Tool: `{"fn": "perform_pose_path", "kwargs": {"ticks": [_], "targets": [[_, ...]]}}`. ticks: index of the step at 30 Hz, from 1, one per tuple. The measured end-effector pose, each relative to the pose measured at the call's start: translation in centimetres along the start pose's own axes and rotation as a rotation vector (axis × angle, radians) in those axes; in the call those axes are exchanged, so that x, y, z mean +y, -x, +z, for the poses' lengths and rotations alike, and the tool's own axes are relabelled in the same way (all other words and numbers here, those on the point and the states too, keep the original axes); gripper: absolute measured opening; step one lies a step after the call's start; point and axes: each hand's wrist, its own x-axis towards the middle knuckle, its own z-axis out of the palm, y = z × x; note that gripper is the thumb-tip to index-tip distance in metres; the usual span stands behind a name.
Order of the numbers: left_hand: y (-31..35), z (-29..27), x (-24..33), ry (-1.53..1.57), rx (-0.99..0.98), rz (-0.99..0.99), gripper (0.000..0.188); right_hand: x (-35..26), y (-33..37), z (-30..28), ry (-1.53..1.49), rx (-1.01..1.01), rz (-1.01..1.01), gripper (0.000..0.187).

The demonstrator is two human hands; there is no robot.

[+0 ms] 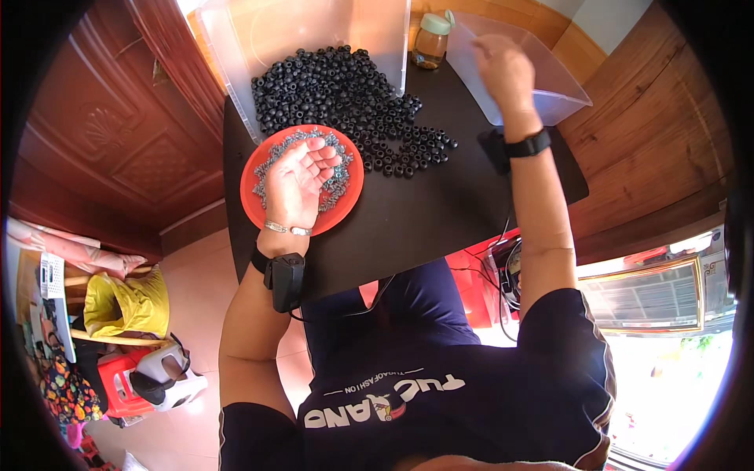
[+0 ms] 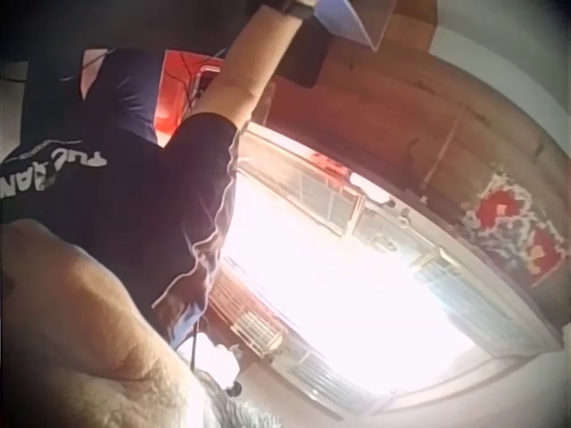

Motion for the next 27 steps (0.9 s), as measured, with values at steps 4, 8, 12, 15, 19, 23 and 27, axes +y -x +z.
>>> {"fn": "perform_pose_path", "kwargs": {"ticks": [4,8,12,15,19,23,27], "targets": [[-0.2,-0.1,-0.2,-0.010,0.021,-0.008,0.024,-6.5,3.1,2.1,-0.627,-0.546,-0.044,0.014],[-0.4,0.1,-0.3,-0.019,0.016,-0.013,0.024,-8.7,5.1,4.1,-0.463,-0.788,-0.271,0.017],[-0.1,0.1,-0.1,-0.036,0.041,-0.003,0.024,-9.8,5.4,3.8,-0.222,-0.814,-0.286,0.012],[-0.4,-0.1,-0.1,-0.036,0.012,-0.020,0.024,-9.9,5.4,3.8,-0.182,-0.787,-0.328,0.014],[-0.1,0.1,-0.2,-0.075,-0.024,-0.008,0.025,-11.6,4.7,2.6,-0.623,-0.730,-0.145,0.018],[-0.2,0.1,-0.4,-0.076,-0.074,-0.019,0.026,-15.6,4.2,1.1,-1.256,-0.870,0.030,0.020],[-0.8,-0.5,-0.6,-0.027,-0.070,-0.016,0.026,-18.2,5.1,1.1,-1.397,-0.820,-0.024,0.018]]}}
